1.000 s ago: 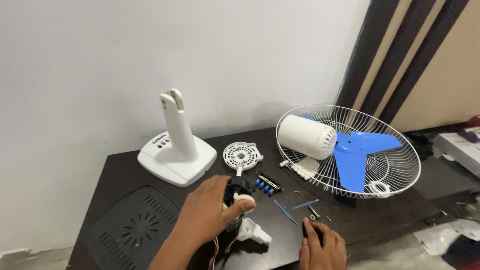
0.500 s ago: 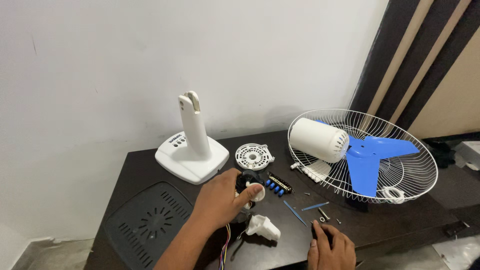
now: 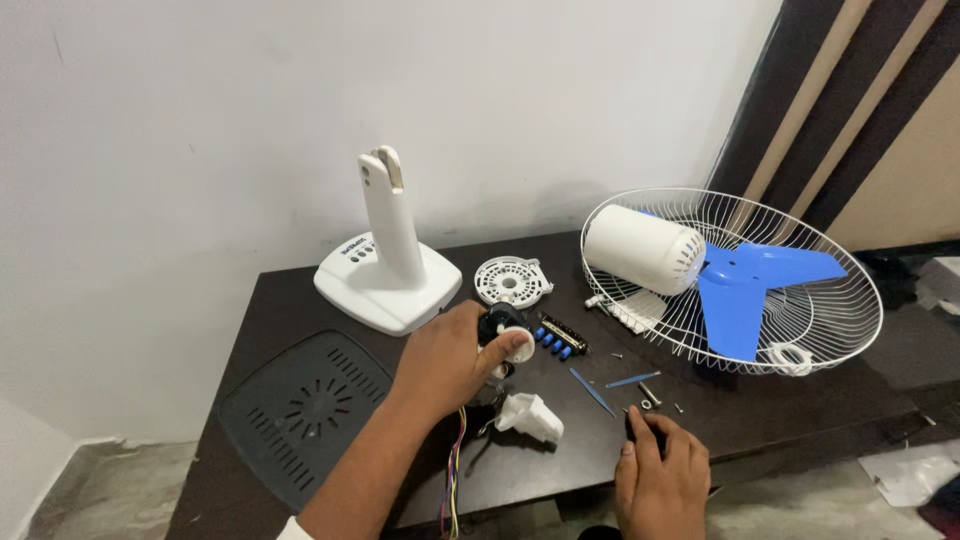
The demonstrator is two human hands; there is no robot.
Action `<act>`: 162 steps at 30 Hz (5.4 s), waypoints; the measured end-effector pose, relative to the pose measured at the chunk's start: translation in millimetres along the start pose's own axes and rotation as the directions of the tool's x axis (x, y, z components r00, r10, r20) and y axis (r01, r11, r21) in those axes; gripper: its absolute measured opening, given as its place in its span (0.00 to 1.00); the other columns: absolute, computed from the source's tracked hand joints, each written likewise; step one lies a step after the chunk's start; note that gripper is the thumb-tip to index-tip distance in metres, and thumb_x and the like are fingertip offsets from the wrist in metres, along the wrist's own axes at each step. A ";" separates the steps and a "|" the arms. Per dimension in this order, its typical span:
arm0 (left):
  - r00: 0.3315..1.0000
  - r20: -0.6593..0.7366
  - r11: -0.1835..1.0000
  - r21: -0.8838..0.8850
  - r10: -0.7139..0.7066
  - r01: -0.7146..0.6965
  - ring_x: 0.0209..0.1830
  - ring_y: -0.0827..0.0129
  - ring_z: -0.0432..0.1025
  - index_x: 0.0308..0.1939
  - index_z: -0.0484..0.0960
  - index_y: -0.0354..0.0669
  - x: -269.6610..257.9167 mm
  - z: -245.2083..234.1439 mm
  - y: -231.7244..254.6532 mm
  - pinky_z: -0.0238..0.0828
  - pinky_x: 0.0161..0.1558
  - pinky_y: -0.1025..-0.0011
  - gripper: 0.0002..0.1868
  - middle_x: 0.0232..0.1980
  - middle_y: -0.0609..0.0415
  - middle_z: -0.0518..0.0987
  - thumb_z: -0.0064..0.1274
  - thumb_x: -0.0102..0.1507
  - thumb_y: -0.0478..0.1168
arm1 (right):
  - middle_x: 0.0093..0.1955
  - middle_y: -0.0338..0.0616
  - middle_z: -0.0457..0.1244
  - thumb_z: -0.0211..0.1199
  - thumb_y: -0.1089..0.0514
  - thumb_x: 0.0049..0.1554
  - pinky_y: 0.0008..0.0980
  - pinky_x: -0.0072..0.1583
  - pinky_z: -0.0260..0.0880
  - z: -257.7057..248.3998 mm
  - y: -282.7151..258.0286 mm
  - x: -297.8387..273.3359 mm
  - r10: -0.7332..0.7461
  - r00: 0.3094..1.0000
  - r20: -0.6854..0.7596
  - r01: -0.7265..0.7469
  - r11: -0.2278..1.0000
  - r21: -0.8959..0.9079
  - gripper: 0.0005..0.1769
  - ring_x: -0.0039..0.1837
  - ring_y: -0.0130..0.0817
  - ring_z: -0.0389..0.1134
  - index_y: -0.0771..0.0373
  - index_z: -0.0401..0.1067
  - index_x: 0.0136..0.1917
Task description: The person sits on the floor and works on a disassembled electric fan motor. They use a screwdriver to tighten a screw on the motor housing, then attach a white plastic fan hub to the motor shaft.
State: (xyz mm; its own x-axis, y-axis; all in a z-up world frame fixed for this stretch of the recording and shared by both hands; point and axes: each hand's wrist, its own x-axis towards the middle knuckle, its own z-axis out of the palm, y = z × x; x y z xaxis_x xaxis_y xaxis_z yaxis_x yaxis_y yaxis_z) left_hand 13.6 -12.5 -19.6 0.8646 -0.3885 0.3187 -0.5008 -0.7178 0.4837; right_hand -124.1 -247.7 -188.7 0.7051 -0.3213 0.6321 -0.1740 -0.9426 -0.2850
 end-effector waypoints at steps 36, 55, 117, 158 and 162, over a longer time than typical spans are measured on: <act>0.821 -0.398 0.904 0.060 0.410 -0.422 0.56 0.51 0.75 0.50 0.74 0.38 -81.5 9.6 -13.0 0.74 0.57 0.57 0.41 0.57 0.46 0.78 0.56 0.56 0.72 | 0.65 0.48 0.61 0.53 0.54 0.62 0.49 0.70 0.59 -25.0 -20.0 2.7 0.008 1.000 0.012 -0.008 1.000 0.002 0.23 0.68 0.49 0.58 0.56 0.73 0.68; 0.818 -0.409 0.907 0.071 0.405 -0.414 0.58 0.46 0.70 0.52 0.70 0.33 -72.0 19.5 -29.7 0.69 0.58 0.52 0.45 0.60 0.39 0.71 0.67 0.49 0.66 | 0.58 0.57 0.65 0.54 0.52 0.56 0.50 0.68 0.64 37.0 37.7 -2.5 -0.074 0.997 0.015 0.075 0.989 -0.129 0.28 0.62 0.50 0.65 0.62 0.71 0.68; 0.834 0.130 0.652 -0.563 -0.536 0.507 0.53 0.63 0.74 0.53 0.68 0.35 -100.9 12.1 -0.1 0.76 0.54 0.64 0.43 0.53 0.46 0.73 0.74 0.43 0.49 | 0.65 0.55 0.59 0.51 0.63 0.46 0.45 0.70 0.58 -19.1 -108.4 75.5 -0.475 0.845 0.245 0.145 0.645 0.750 0.35 0.68 0.51 0.61 0.63 0.64 0.69; 0.967 -0.148 0.682 -0.731 -0.210 0.036 0.56 0.58 0.76 0.67 0.61 0.41 -136.8 11.5 -34.2 0.74 0.57 0.61 0.51 0.56 0.43 0.76 0.75 0.44 0.36 | 0.48 0.50 0.69 0.60 0.56 0.61 0.48 0.60 0.67 67.9 -115.5 199.0 -0.502 0.846 -0.180 0.533 0.807 0.253 0.09 0.54 0.49 0.70 0.63 0.72 0.51; 0.960 0.014 0.363 -0.924 -0.281 0.120 0.54 0.62 0.79 0.65 0.59 0.43 -139.7 15.5 -36.1 0.81 0.55 0.65 0.49 0.55 0.47 0.78 0.73 0.45 0.33 | 0.48 0.48 0.69 0.51 0.52 0.69 0.40 0.49 0.71 -28.9 -130.4 202.2 -0.083 0.989 0.120 -0.016 0.758 0.652 0.17 0.47 0.40 0.70 0.67 0.71 0.61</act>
State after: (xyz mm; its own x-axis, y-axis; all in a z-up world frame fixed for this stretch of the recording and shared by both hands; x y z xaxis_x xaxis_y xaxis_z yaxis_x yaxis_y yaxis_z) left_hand -88.5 58.7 -94.3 0.9709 -0.1794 0.1584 -0.1158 0.2268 0.9670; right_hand 21.3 -192.3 -2.9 0.7945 -0.2288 0.5624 0.3052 -0.6502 -0.6957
